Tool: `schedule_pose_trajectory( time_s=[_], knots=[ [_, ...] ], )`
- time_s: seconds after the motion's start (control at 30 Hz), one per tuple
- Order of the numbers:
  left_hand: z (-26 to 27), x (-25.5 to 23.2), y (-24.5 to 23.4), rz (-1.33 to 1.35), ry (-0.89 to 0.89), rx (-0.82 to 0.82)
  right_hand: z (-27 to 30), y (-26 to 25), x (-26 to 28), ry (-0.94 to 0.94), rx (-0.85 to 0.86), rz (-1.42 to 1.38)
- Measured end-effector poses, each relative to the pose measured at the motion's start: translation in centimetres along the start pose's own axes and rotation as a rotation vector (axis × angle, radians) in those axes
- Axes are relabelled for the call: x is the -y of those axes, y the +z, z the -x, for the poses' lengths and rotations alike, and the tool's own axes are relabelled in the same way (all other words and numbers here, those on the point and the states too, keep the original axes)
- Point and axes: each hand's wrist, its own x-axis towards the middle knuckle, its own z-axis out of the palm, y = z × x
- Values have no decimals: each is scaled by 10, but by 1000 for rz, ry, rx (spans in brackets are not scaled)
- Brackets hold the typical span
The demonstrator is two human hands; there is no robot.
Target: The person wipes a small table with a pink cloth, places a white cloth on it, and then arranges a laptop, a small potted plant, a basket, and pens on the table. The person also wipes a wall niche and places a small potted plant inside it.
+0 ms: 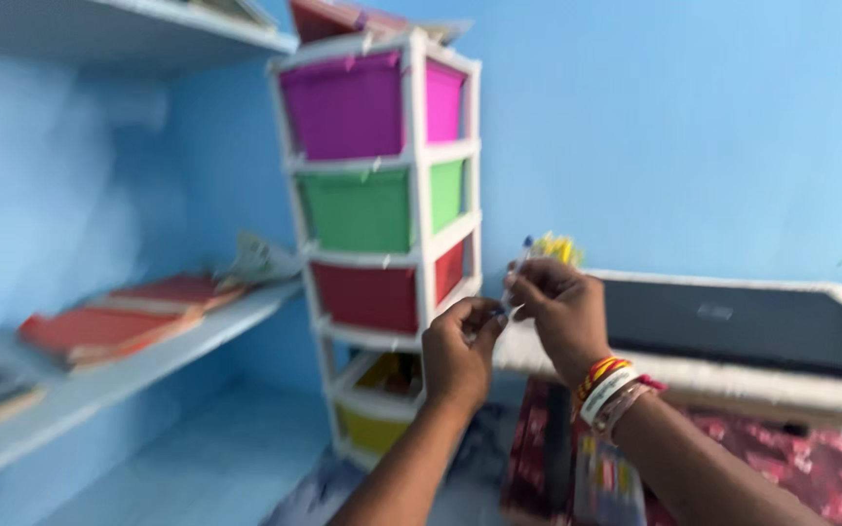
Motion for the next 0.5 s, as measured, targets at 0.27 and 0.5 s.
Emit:
schedule_pose_trajectory(
  time_s=[0.27,0.5],
  knots=[
    [-79,22,102,-116,131,-221,-104,-54,33,-279,-229,250],
    [-97,76,151,-186,84,-148,-139,-79,-16,-226,-294,556]
  ],
)
